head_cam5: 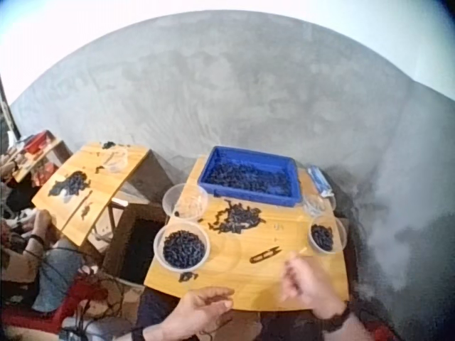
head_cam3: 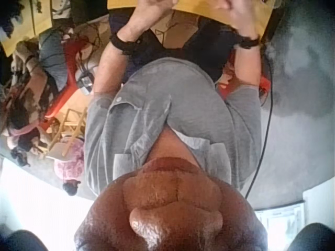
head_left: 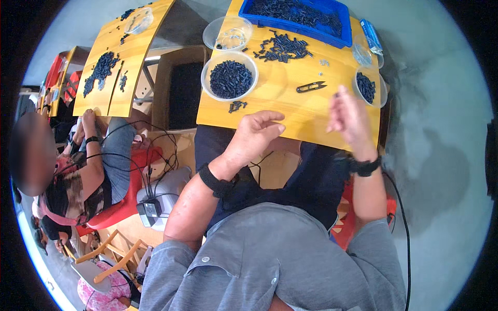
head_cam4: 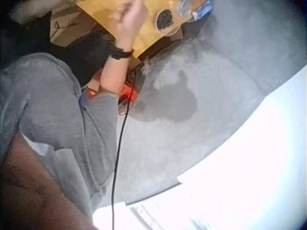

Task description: Assembling small blue plastic components by inserting small black and yellow pieces at a workbench.

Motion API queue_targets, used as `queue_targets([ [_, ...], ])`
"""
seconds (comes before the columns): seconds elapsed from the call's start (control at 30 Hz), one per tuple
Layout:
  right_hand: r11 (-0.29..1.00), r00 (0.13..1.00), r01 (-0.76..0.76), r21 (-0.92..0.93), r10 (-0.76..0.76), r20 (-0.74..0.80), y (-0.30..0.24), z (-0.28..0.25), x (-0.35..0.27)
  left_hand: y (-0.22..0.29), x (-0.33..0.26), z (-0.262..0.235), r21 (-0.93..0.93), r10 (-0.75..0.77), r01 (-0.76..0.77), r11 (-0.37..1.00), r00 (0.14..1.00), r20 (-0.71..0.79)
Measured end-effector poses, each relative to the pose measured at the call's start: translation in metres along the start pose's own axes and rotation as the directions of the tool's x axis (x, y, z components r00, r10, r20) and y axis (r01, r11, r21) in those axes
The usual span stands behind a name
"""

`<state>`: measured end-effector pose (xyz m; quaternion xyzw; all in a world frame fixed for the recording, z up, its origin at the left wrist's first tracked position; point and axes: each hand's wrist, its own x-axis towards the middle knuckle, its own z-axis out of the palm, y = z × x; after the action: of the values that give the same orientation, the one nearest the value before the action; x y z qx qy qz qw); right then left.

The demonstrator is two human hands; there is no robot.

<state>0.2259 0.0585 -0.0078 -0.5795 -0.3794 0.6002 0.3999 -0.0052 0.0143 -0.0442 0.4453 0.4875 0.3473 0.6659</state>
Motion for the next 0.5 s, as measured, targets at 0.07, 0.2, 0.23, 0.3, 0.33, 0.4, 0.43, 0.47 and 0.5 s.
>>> queue_targets([
  [0.07, 0.962, 0.960, 0.084, -0.258, -0.148, -0.236, -0.003, -0.043, 0.023, -0.015, 0.008, -0.005, 0.098, 0.013, -0.012, 0.995, 1.000, -0.012],
  [0.2, 0.830, 0.873, 0.032, -0.557, -0.294, -0.389, 0.004, -0.116, 0.068, -0.024, 0.023, -0.005, 0.167, -0.058, 0.064, 0.984, 0.998, -0.036],
  [0.23, 0.745, 0.867, -0.009, -0.667, -0.327, -0.377, 0.006, -0.127, 0.076, -0.026, 0.027, -0.004, 0.208, -0.059, 0.069, 0.976, 0.997, -0.055],
  [0.3, 0.484, 0.861, -0.060, -0.873, -0.417, -0.290, 0.007, -0.136, 0.089, -0.027, 0.033, -0.006, 0.204, -0.067, 0.080, 0.976, 0.995, -0.071],
  [0.33, 0.485, 0.863, -0.060, -0.872, -0.414, -0.289, 0.007, -0.133, 0.091, -0.028, 0.036, -0.006, 0.198, -0.074, 0.089, 0.976, 0.994, -0.084],
  [0.4, 0.268, 0.803, -0.037, -0.963, -0.565, -0.188, 0.008, -0.120, 0.097, -0.035, 0.043, -0.008, 0.178, -0.084, 0.101, 0.979, 0.991, -0.101],
  [0.43, 0.268, 0.805, -0.034, -0.963, -0.563, -0.186, 0.008, -0.113, 0.100, -0.039, 0.046, -0.009, 0.158, -0.091, 0.109, 0.981, 0.989, -0.115],
  [0.47, 0.255, 0.790, 0.008, -0.967, -0.594, -0.151, 0.009, -0.105, 0.103, -0.044, 0.049, -0.010, 0.158, -0.093, 0.111, 0.981, 0.989, -0.119],
  [0.5, 0.240, 0.773, 0.045, -0.970, -0.624, -0.118, 0.010, -0.097, 0.106, -0.049, 0.052, -0.009, 0.211, -0.068, 0.096, 0.973, 0.988, -0.136],
])
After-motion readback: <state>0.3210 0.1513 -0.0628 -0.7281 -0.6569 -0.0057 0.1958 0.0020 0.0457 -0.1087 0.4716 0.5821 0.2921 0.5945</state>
